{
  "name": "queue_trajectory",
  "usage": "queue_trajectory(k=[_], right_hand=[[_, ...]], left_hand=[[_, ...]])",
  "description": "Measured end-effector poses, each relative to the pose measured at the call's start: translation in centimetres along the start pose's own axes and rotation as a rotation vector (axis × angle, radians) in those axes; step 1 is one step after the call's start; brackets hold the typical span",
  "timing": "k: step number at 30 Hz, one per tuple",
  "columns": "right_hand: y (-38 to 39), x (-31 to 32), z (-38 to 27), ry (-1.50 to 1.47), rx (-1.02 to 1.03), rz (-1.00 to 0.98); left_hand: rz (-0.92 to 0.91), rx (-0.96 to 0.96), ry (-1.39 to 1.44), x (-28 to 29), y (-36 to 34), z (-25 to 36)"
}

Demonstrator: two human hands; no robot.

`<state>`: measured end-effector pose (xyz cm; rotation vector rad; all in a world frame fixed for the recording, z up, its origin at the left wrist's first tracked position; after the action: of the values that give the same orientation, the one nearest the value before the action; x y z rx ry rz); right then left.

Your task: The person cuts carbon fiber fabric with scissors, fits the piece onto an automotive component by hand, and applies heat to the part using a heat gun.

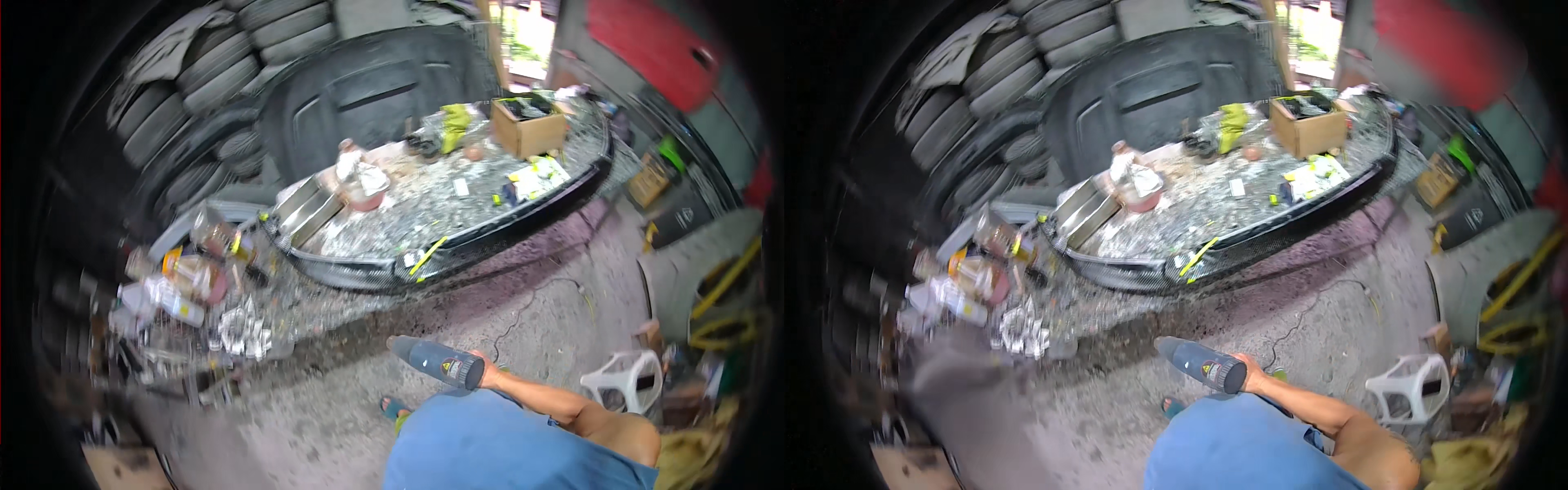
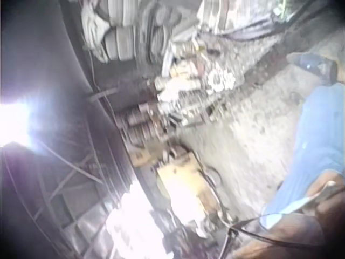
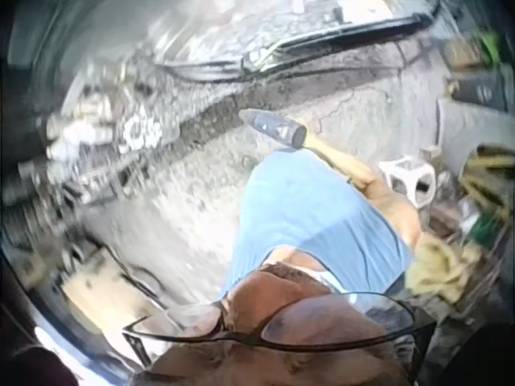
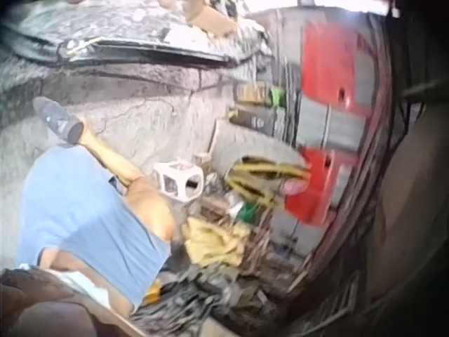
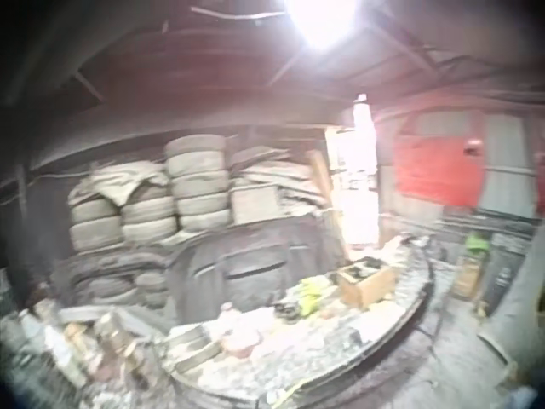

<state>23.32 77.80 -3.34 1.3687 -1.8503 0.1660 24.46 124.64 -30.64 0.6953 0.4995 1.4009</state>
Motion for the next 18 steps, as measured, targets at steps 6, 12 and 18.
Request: queue_trajectory(k=[6,12,18], right_hand=[[1.8,-5.9,3.6,-0.438,-0.346,0.129],[3.8,-2.2,2.1,-0.919,-0.451,0.456],[2.0,-1.7,4.3,-1.07,-0.442,0.36]], left_hand=[[-0.161,0.031,-0.13,3.0,-9.8,9.4],[-0.239,0.11,-0.111,7.5,-14.8,11.7],[-0.364,0.096,0.156,5.0,-18.3,16.5]])
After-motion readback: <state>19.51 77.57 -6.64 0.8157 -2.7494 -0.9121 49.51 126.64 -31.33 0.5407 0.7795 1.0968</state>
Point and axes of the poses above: each hand's wrist, its own y-axis away from the middle knuckle, its own x-axis out of the back of the hand, z = x × y, the point moved 8 cm from there along -y, towards the middle knuckle, and after that the axes turned 15 degrees about -x, right-handed, at the moved point
